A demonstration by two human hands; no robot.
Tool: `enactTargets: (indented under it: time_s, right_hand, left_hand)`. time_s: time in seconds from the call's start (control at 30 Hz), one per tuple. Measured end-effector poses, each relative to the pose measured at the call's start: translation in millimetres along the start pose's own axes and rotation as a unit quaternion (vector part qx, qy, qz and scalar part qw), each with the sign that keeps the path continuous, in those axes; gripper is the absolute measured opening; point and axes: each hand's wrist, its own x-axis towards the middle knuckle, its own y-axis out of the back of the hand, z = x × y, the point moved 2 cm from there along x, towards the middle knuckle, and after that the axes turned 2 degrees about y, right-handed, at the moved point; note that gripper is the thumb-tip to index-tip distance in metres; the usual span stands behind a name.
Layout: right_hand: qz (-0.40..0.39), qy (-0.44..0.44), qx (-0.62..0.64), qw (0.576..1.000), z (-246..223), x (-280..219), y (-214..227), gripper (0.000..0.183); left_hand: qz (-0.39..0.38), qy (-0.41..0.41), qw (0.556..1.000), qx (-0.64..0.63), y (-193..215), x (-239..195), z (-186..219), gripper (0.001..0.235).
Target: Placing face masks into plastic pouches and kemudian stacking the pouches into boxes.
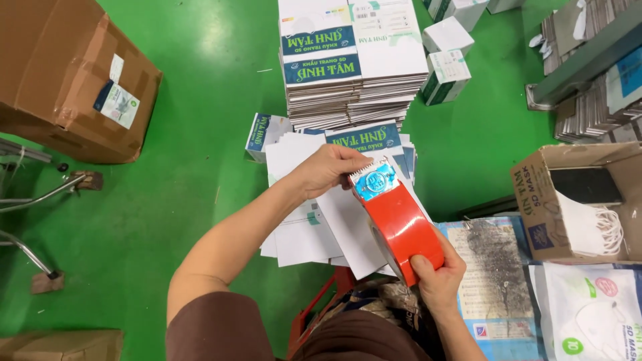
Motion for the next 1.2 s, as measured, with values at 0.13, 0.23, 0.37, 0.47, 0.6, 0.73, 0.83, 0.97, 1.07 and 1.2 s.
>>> enactTargets:
  time_s: [0.13,0.23,0.37,0.47,0.6,0.73,0.83,0.97,1.07,1.2]
  right_hand:
    - [-0.018,-0.076,-0.051,0.996,-41,8,-5,0.066]
    - [-0.035,-0.11,-0.128,0.985,-82,12,-10,0.064]
    - [-0.053,-0.18,-0.162,0.969,-99,26,-16,0.063]
    - [-0.072,-0.202,-0.202,0.956,-99,43,-25,0.061]
    - [-0.076,-0.166,-0.234,0.955,-97,57,-35,0.061]
    - [-0.063,-0.165,-0.216,0.96,-93,56,-32,0.063]
    - [-0.071,-0.184,-0.223,0.955,-94,37,-20,0.06]
    - [-0.082,-0.277,-0.261,0.921,-76,-23,61,0.066]
    - [-0.125,-0.199,-0.306,0.923,10,-105,154,0.068]
    - [-0.129,-0.318,-0.364,0.866,-34,-87,96,0.073]
  left_hand:
    - [0.062,-0.057,0.993,0.081,10,10,4,0.02]
    - [0.112,-0.075,0.982,0.134,39,27,6,0.018]
    - [0.162,-0.082,0.97,0.164,80,54,-9,0.019]
    - [0.17,-0.055,0.952,0.248,109,89,-86,0.024]
    - [0.141,0.003,0.887,0.44,121,95,-127,0.061]
    - [0.135,0.007,0.902,0.411,91,74,-70,0.086]
    - [0.028,0.026,0.891,0.452,45,44,-78,0.078]
    - [0.043,0.02,0.876,0.48,56,50,-65,0.078]
    - [0.035,0.029,0.887,0.459,38,36,-55,0.077]
    - [0.022,0.024,0.863,0.504,33,35,-44,0.079]
